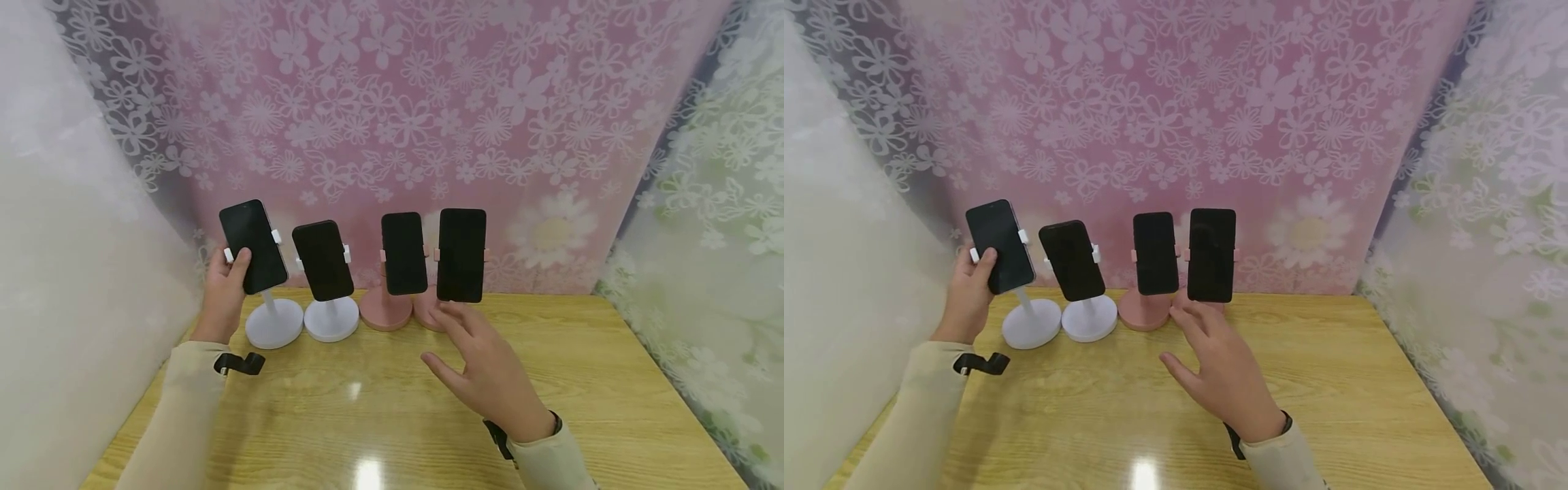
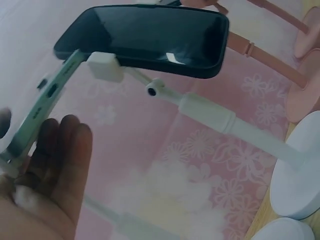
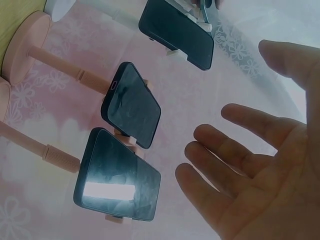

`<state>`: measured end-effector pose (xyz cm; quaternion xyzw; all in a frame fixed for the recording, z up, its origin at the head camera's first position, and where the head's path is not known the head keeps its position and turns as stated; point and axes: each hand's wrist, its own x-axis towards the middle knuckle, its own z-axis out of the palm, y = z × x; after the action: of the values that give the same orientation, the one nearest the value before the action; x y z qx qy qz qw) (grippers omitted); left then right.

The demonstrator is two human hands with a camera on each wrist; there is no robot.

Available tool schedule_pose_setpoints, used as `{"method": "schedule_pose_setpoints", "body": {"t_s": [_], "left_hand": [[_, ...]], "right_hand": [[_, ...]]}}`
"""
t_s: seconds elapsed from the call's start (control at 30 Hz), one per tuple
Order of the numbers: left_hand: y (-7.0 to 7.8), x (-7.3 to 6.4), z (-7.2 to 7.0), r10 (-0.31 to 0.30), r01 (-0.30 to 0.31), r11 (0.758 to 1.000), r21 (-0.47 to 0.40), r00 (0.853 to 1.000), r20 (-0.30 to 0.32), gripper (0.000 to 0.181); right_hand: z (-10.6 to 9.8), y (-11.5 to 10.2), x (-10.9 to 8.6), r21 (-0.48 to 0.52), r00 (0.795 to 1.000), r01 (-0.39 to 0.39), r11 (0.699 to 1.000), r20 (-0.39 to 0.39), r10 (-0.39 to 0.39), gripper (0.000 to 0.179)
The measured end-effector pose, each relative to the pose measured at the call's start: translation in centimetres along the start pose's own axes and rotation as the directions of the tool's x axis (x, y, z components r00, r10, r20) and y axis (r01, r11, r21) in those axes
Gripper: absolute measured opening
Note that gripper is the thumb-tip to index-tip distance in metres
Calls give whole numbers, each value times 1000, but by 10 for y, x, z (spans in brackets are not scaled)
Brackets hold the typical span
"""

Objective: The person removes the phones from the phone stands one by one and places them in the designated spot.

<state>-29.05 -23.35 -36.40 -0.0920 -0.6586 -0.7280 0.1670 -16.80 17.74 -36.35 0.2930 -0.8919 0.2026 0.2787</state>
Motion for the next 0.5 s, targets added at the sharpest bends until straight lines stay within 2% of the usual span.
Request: {"method": "schedule_pose_setpoints", "body": {"t_s": [0.13, 0.37, 0.5], "left_hand": [[-4, -1, 8, 42, -37, 997, 75, 997, -68, 52], [-10, -1, 14, 100, -94, 994, 53, 986, -134, 46], [-14, -1, 18, 138, -135, 990, 27, 976, -167, 44]], "right_hand": [[0, 0, -1, -1, 1000, 3, 1000, -12, -3, 61], [-1, -2, -1, 13, 1000, -17, 1000, 6, 17, 60], [-2, -1, 0, 17, 1000, -2, 1000, 2, 2, 58]]}}
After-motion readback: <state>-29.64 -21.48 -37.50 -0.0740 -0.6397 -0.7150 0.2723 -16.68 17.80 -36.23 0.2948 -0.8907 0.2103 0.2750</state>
